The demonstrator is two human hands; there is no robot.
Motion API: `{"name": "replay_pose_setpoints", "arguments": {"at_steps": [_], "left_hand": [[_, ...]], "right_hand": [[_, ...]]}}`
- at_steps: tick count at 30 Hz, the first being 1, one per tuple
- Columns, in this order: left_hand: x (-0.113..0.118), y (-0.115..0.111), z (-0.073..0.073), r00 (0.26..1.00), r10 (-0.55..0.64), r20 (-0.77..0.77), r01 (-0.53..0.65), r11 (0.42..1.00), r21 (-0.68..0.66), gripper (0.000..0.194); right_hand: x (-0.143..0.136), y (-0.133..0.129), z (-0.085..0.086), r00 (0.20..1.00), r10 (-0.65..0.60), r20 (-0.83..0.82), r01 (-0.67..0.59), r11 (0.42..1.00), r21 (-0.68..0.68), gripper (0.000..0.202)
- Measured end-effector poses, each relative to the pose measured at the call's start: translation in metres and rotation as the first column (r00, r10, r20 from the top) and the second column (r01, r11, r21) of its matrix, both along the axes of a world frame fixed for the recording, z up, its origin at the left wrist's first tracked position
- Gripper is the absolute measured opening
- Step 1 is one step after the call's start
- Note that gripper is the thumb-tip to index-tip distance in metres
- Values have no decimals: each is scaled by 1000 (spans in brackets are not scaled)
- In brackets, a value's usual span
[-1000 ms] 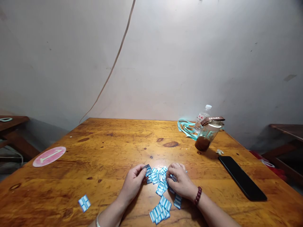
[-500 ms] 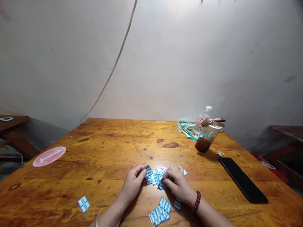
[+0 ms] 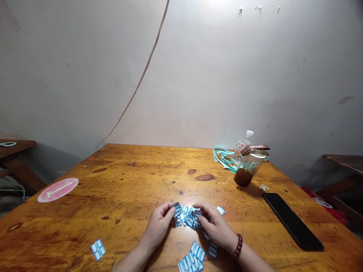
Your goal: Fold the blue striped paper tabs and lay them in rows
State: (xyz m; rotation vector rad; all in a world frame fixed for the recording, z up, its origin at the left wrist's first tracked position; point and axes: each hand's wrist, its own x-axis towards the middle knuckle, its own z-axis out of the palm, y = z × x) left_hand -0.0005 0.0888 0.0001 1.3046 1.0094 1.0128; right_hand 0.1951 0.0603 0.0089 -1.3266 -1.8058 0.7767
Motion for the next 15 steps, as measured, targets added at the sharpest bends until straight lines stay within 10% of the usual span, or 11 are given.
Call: {"name": "replay_pose_setpoints", "arguments": {"at_steps": [7,15], "left_hand": [[8,-14,12,995,-66,-80,71,995,68,21],[13,-19,11,985,-137,-106,138,990,10,19]], "right_hand": [[-19,-19,20,994,26,-109,-30,999,-32,16],[-29,-19,-4,988,-63,-144,60,998,-27,6]]}}
